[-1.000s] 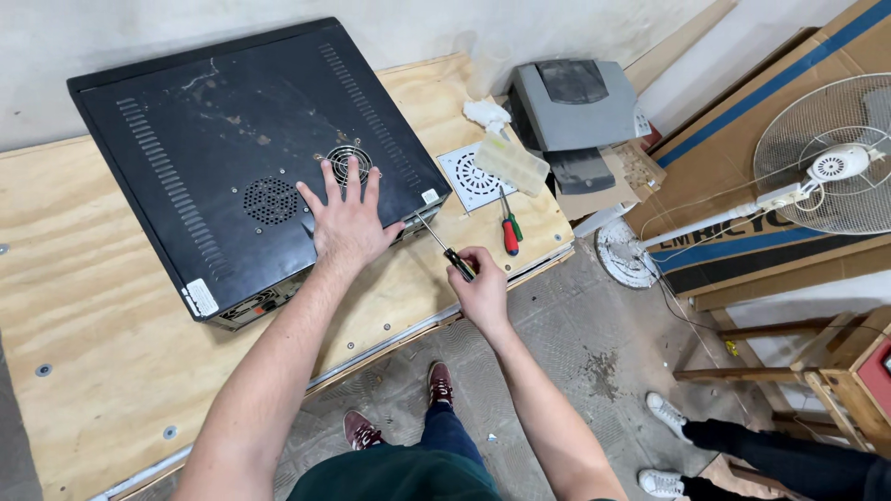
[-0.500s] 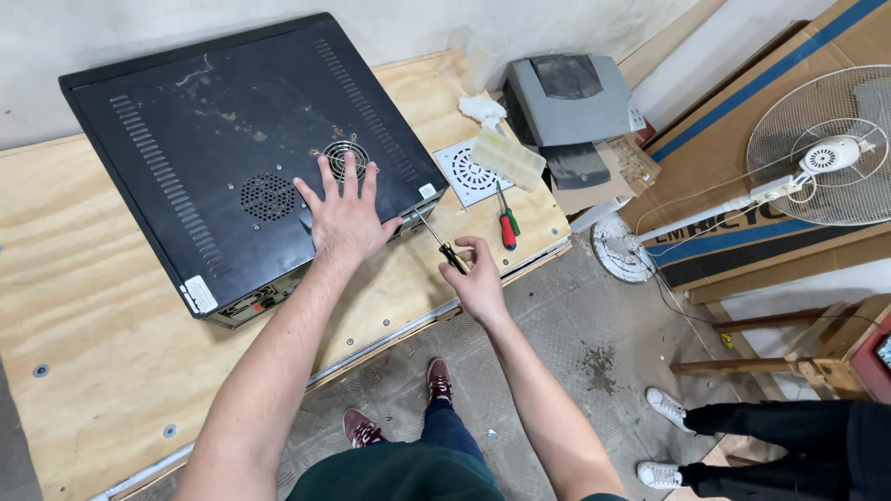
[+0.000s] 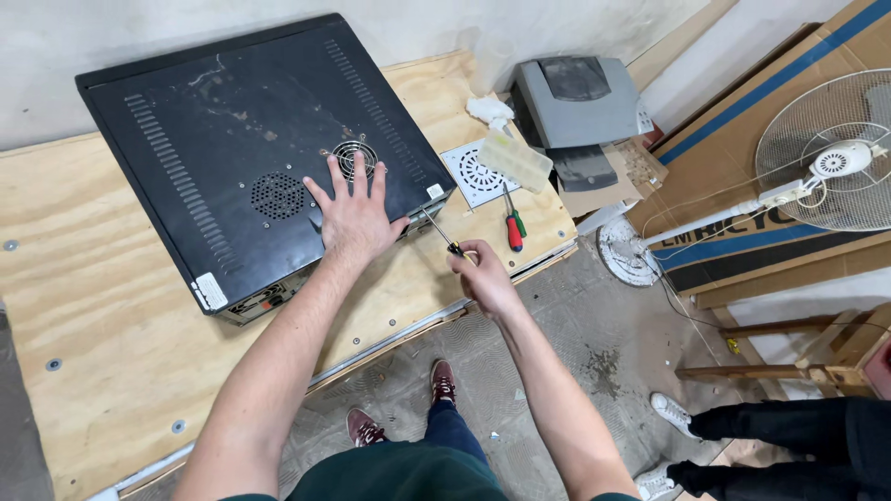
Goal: The person closes the side panel of a desktop computer case, connects an internal cable, and then uses a screwdriver to fasten screws on the back of the case.
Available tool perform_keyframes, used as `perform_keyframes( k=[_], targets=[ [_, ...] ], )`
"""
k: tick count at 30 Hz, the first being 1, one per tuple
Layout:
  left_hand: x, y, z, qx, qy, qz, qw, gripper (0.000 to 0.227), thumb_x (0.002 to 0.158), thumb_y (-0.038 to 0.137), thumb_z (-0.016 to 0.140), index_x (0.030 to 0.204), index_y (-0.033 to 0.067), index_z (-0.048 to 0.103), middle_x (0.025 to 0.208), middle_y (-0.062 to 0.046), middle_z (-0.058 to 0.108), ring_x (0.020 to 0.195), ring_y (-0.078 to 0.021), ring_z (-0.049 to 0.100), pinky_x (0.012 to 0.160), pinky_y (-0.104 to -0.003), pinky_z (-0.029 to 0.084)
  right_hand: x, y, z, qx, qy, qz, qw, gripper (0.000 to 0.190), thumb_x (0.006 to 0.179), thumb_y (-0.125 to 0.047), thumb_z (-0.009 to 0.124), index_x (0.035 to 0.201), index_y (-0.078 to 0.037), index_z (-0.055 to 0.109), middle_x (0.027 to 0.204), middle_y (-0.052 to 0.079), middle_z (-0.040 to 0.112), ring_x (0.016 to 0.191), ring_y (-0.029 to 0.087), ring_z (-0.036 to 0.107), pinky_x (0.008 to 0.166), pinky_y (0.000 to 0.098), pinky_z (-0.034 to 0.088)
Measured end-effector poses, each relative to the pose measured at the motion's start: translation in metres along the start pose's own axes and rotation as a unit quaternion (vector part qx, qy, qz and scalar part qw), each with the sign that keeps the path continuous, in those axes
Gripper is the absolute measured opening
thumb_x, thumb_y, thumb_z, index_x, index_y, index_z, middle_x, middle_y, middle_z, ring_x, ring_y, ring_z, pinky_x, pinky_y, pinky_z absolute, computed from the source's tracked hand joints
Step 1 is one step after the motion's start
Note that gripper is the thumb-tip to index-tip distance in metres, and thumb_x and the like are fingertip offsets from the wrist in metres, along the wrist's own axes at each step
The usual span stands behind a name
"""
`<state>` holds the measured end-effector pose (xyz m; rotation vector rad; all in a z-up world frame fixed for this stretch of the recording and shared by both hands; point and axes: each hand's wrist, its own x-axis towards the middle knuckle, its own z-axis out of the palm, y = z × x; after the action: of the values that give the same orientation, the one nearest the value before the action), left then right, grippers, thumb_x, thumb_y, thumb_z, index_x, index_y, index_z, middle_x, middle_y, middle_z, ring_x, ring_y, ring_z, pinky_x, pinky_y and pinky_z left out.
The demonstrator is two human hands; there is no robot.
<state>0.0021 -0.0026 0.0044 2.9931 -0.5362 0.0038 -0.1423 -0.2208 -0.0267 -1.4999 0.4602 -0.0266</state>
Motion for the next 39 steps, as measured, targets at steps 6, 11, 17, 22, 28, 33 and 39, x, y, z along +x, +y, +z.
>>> perform_keyframes(
  k=[6,11,17,22,28,33,39],
  targets=[
    [-0.003,-0.001,-0.004,-0.002,-0.001,0.007,1.0,0.106,0.099,0.079,0.059,0.182,0.02,0.031,0.19,-0.017,0.022,0.171,-0.0568,0.009,0.125,-0.09,0.009,0.001,0.028,-0.003,-0.545,0.215,-0.44,0.681,0.026,0.106,-0.032,0.082,0.128,-0.019,0.086,0.107,0.0,0.086,0.096,0.019,0.081,0.08,0.0325,0.065],
    [0.0,-0.001,-0.002,-0.002,-0.003,0.005,1.0,0.106,0.099,0.078,0.059,0.182,0.0193,0.031,0.19,-0.018,0.021,0.171,-0.0576,0.009,0.124,-0.091,0.008,0.015,0.022,0.005,-0.337,0.164,-0.259,0.89,0.026,0.11,-0.025,0.074,0.126,-0.009,0.085,0.086,0.009,0.08,0.066,0.016,0.065,0.056,0.0289,0.051],
    [0.002,0.001,-0.002,0.004,0.009,0.004,1.0,0.105,0.099,0.08,0.056,0.182,0.0197,0.033,0.191,-0.017,0.023,0.171,-0.0566,0.01,0.125,-0.091,0.008,0.015,-0.008,-0.004,-0.177,0.044,-0.035,0.983,0.04,0.094,-0.023,0.086,0.128,-0.007,0.073,0.087,0.007,0.073,0.065,0.014,0.06,0.057,0.0294,0.047],
    [-0.002,-0.001,-0.001,0.003,0.013,0.006,1.0,0.104,0.099,0.079,0.057,0.181,0.0186,0.034,0.19,-0.018,0.025,0.171,-0.0564,0.013,0.126,-0.089,0.012,0.009,0.019,-0.006,-0.558,0.181,-0.384,0.713,0.022,0.103,-0.033,0.082,0.123,-0.023,0.085,0.103,-0.003,0.082,0.094,0.019,0.081,0.08,0.0309,0.065],
    [0.004,-0.002,0.006,0.002,0.002,0.006,1.0,0.106,0.099,0.082,0.054,0.182,0.0195,0.032,0.191,-0.017,0.021,0.171,-0.0572,0.009,0.125,-0.091,0.007,0.012,0.008,0.008,-0.376,0.134,-0.205,0.894,0.031,0.11,-0.033,0.074,0.131,-0.014,0.087,0.105,0.01,0.088,0.094,0.032,0.084,0.081,0.0415,0.068],
    [0.002,0.0,0.006,0.017,0.002,0.001,1.0,0.106,0.1,0.082,0.053,0.182,0.0199,0.031,0.191,-0.017,0.021,0.172,-0.0555,0.01,0.127,-0.089,0.007,0.02,0.003,0.0,0.057,0.022,0.051,0.997,0.039,0.101,-0.017,0.081,0.13,0.002,0.062,0.079,0.013,0.067,0.044,0.007,0.045,0.035,0.0224,0.034],
    [0.002,-0.001,0.009,0.009,0.011,0.002,1.0,0.106,0.099,0.084,0.052,0.182,0.0198,0.031,0.191,-0.017,0.022,0.172,-0.0565,0.01,0.126,-0.09,0.008,-0.001,0.016,0.006,-0.599,0.183,-0.365,0.689,0.026,0.108,-0.037,0.073,0.128,-0.023,0.083,0.095,0.0,0.082,0.093,0.017,0.081,0.075,0.0288,0.066]
  ],
)
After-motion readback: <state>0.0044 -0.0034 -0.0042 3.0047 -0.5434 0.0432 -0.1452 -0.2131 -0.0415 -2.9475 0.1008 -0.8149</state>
